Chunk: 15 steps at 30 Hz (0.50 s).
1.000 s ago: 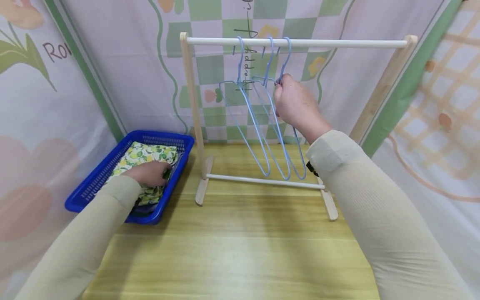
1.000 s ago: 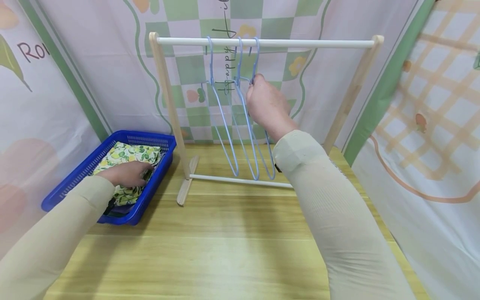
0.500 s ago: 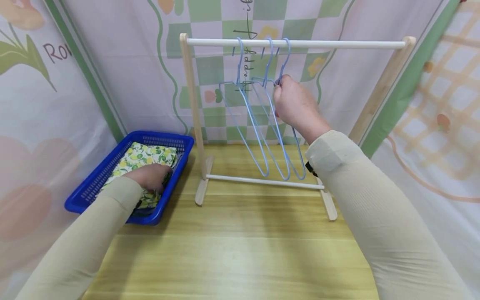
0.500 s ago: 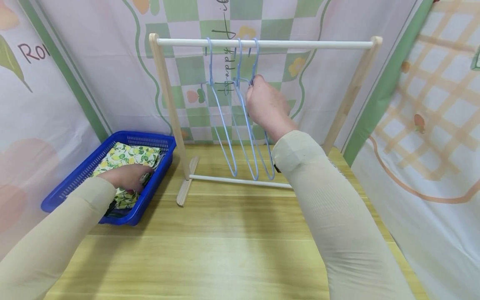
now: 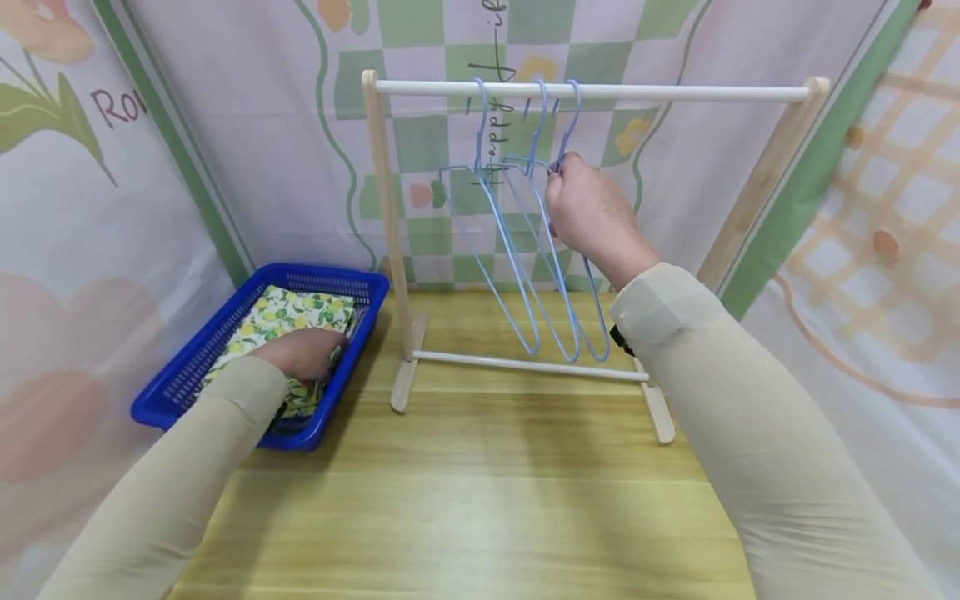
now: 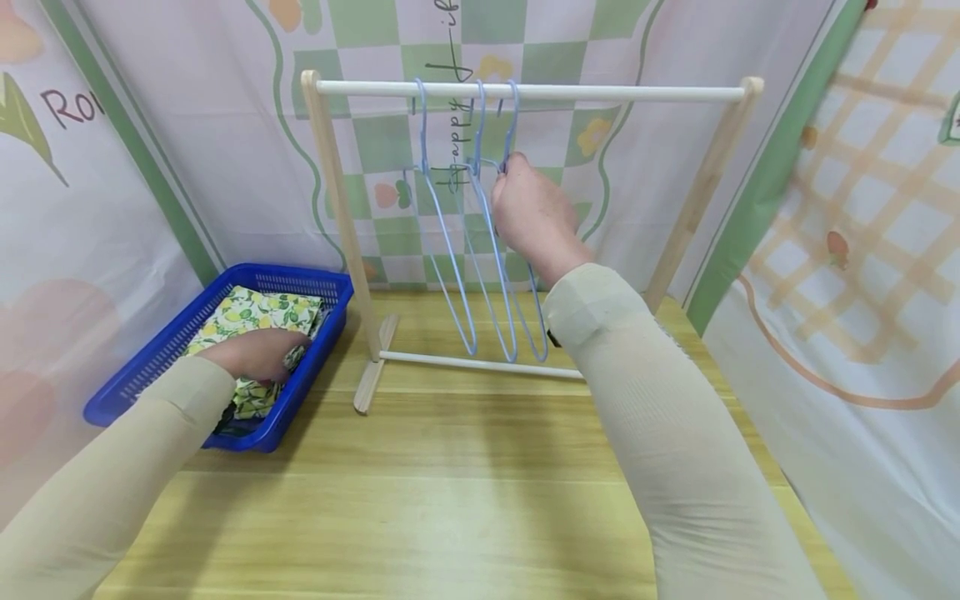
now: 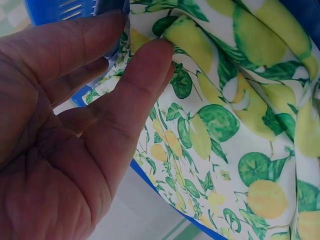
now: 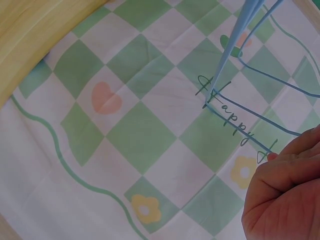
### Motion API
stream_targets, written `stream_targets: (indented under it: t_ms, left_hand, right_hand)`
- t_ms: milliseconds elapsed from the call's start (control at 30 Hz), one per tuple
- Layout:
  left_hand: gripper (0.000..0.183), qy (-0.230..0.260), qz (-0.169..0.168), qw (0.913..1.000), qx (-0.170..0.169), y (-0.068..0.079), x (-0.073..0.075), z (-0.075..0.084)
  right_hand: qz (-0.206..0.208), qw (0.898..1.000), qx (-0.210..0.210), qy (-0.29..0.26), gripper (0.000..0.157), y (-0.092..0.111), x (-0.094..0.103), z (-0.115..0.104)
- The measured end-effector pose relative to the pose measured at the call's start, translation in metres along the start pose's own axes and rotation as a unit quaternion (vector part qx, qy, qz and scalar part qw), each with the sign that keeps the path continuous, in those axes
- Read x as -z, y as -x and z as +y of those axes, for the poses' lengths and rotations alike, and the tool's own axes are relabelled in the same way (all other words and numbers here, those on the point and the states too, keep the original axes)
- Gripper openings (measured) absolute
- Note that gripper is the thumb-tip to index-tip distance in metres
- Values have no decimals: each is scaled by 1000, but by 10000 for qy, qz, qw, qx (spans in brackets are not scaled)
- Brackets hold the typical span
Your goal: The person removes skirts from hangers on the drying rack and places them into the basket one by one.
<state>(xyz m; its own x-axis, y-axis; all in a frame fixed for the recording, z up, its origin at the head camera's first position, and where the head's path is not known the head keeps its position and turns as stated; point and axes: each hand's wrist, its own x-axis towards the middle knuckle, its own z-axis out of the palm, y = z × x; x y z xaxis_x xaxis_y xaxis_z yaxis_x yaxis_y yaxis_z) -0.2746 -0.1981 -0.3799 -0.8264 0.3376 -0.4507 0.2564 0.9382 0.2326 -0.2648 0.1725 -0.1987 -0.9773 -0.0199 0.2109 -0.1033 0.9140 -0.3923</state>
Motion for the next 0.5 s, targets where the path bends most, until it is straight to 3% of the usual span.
stream_targets:
  t_ms: [500]
  left_hand:
    - [60,-105,4,9999,-127,-2,0,1]
  right_hand:
    - [50,10000,33,43,44,-2,-1,1]
